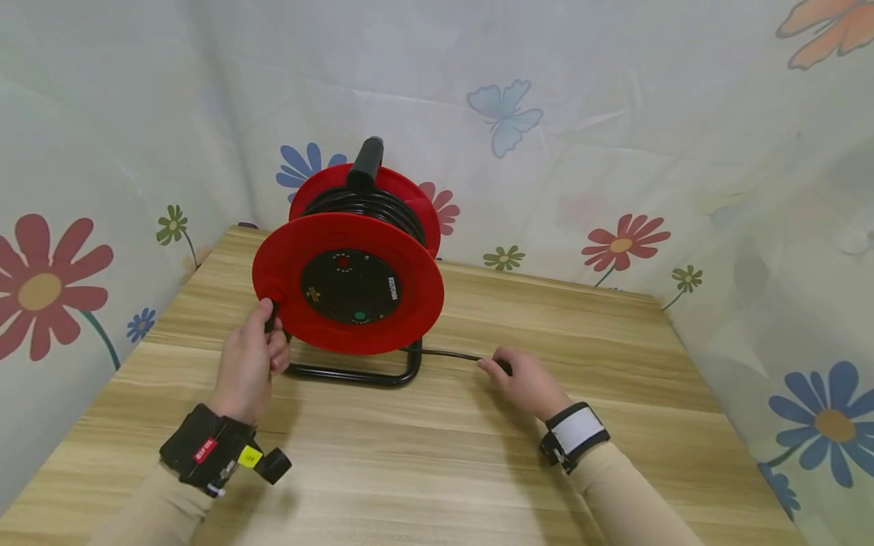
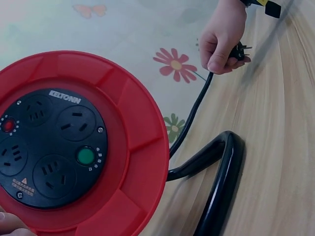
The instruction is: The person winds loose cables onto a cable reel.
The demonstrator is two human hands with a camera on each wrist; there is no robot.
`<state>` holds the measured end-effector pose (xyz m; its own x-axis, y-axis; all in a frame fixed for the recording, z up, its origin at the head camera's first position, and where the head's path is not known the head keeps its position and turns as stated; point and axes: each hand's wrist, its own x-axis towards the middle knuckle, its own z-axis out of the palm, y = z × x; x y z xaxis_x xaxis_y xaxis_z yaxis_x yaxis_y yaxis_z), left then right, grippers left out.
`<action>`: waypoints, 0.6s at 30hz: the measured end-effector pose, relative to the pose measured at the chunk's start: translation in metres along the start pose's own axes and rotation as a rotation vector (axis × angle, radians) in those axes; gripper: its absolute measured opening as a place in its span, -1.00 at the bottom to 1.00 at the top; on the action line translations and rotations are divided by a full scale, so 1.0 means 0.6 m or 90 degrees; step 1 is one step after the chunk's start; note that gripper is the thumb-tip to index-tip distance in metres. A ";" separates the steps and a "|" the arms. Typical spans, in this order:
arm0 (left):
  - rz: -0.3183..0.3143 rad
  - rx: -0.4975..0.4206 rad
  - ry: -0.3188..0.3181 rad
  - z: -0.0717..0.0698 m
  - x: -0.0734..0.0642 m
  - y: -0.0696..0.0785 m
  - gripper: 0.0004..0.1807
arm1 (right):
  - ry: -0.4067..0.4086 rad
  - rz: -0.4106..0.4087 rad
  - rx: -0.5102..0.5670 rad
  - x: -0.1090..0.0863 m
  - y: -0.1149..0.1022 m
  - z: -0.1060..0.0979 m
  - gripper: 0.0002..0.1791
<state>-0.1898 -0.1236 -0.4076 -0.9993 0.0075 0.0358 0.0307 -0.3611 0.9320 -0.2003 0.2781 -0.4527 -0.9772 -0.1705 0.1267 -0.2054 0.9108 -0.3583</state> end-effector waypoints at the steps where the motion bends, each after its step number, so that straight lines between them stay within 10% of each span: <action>1: 0.007 0.001 0.002 0.001 0.001 0.001 -0.56 | -0.003 0.008 0.003 0.002 -0.002 0.001 -0.49; 18: 0.102 0.078 0.060 0.014 0.007 0.034 -0.53 | 0.015 0.005 0.017 0.047 -0.042 0.027 -0.49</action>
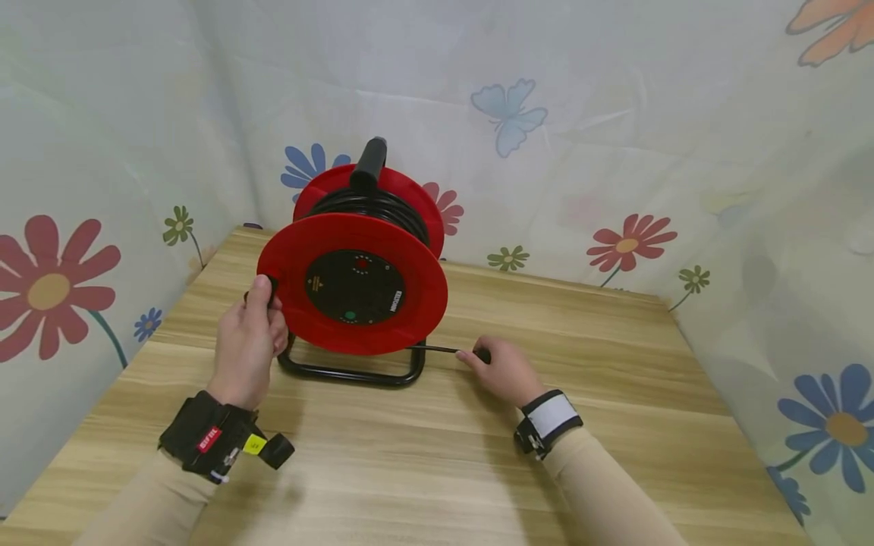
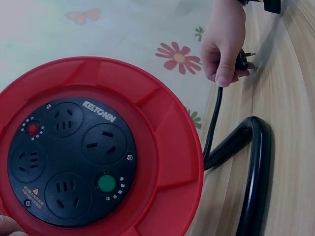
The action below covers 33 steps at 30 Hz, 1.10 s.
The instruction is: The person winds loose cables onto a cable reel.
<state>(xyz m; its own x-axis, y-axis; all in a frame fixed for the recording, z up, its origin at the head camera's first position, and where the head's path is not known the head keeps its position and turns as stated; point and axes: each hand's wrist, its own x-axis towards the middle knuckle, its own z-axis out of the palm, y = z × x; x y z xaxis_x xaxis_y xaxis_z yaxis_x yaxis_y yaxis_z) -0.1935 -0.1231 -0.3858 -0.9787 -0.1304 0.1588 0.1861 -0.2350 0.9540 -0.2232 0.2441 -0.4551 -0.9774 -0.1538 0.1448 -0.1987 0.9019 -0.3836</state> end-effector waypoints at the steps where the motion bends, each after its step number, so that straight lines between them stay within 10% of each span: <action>1: 0.003 0.008 0.002 0.000 0.000 0.002 -0.54 | -0.004 0.006 0.004 0.002 -0.003 0.002 -0.49; 10: 0.063 0.075 0.013 0.004 0.008 0.021 -0.56 | -0.015 0.033 0.020 0.030 -0.037 0.029 -0.49; 18: 0.150 0.338 0.019 0.021 0.017 0.057 -0.48 | -0.047 0.041 0.056 0.049 -0.072 0.048 -0.54; 33: 0.196 0.525 -0.017 0.068 0.012 0.093 -0.38 | -0.060 0.043 0.067 0.062 -0.088 0.060 -0.55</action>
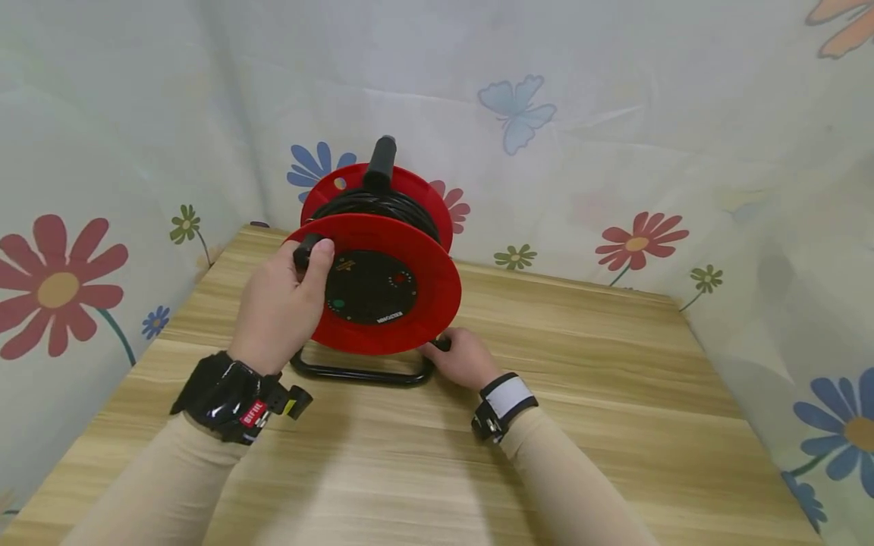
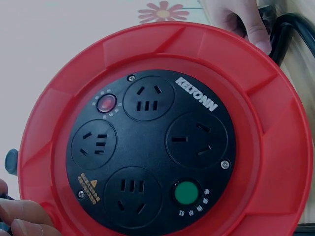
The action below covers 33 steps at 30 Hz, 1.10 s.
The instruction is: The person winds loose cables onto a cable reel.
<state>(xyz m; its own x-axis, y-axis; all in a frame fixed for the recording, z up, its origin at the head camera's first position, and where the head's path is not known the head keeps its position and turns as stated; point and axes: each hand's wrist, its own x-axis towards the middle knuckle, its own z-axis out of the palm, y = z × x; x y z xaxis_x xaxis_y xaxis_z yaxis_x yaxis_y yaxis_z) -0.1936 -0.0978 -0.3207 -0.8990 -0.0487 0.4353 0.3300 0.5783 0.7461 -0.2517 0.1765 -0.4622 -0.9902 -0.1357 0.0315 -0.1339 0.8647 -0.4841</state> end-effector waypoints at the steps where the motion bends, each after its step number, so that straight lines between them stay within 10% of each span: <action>1: 0.000 0.002 0.000 0.000 0.000 0.002 -0.38 | -0.001 0.000 0.002 0.000 -0.001 0.000 -0.56; 18: -0.070 -0.032 0.021 -0.031 0.008 -0.023 -0.36 | -0.030 -0.004 0.012 0.012 -0.025 0.010 -0.60; 26: -0.007 0.018 0.032 -0.020 0.015 0.005 -0.39 | 0.002 -0.125 0.043 0.024 -0.019 0.018 -0.71; 33: 0.011 0.051 0.001 -0.008 0.019 0.023 -0.39 | -0.024 -0.126 0.024 0.026 -0.009 0.021 -0.67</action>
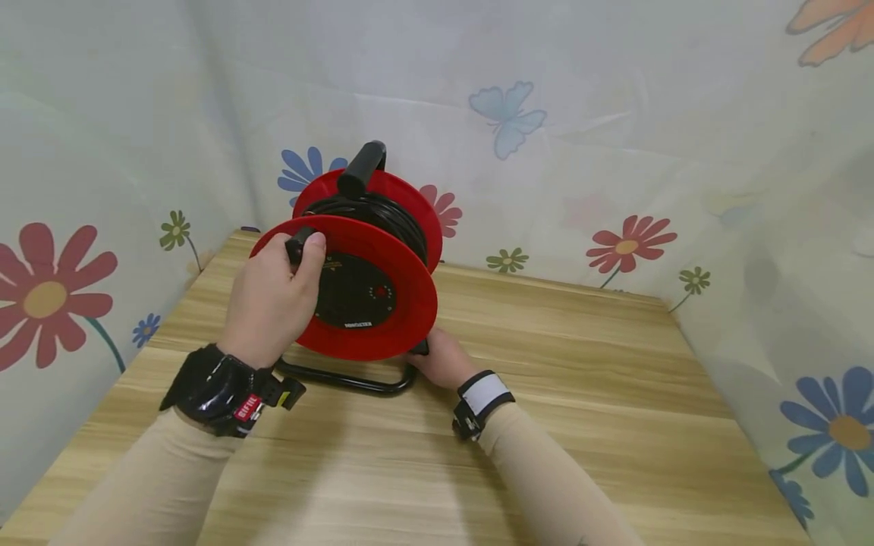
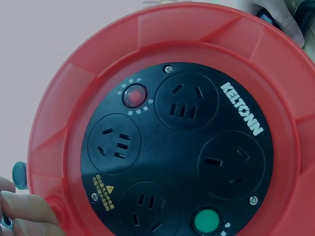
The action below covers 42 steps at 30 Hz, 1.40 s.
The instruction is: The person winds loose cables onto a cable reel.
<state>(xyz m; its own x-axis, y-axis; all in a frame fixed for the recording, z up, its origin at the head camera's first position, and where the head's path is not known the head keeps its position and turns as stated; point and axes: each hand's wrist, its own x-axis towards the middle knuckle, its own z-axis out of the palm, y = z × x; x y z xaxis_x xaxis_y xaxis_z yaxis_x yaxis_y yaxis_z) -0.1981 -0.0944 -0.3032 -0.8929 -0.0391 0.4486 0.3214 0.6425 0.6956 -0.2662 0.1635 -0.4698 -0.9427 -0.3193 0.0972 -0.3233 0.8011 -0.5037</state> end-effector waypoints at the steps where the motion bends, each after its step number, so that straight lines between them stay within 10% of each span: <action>1: -0.001 0.002 -0.001 0.000 -0.001 0.001 -0.39 | -0.002 0.001 -0.001 0.000 0.000 0.000 -0.68; 14: 0.041 0.053 -0.043 0.014 -0.001 0.032 -0.46 | -0.002 0.115 0.093 -0.002 -0.007 -0.005 -0.48; 42: 0.028 0.029 -0.009 0.045 -0.007 0.041 -0.49 | -0.042 0.123 0.096 0.014 -0.003 -0.014 -0.62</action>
<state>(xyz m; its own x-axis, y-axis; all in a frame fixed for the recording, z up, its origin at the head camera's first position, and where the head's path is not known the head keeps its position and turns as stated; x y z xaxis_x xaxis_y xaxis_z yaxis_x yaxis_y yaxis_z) -0.1950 -0.0575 -0.3032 -0.8825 0.0010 0.4703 0.3462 0.6781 0.6483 -0.2743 0.1637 -0.4608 -0.9767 -0.2040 -0.0674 -0.1168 0.7676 -0.6302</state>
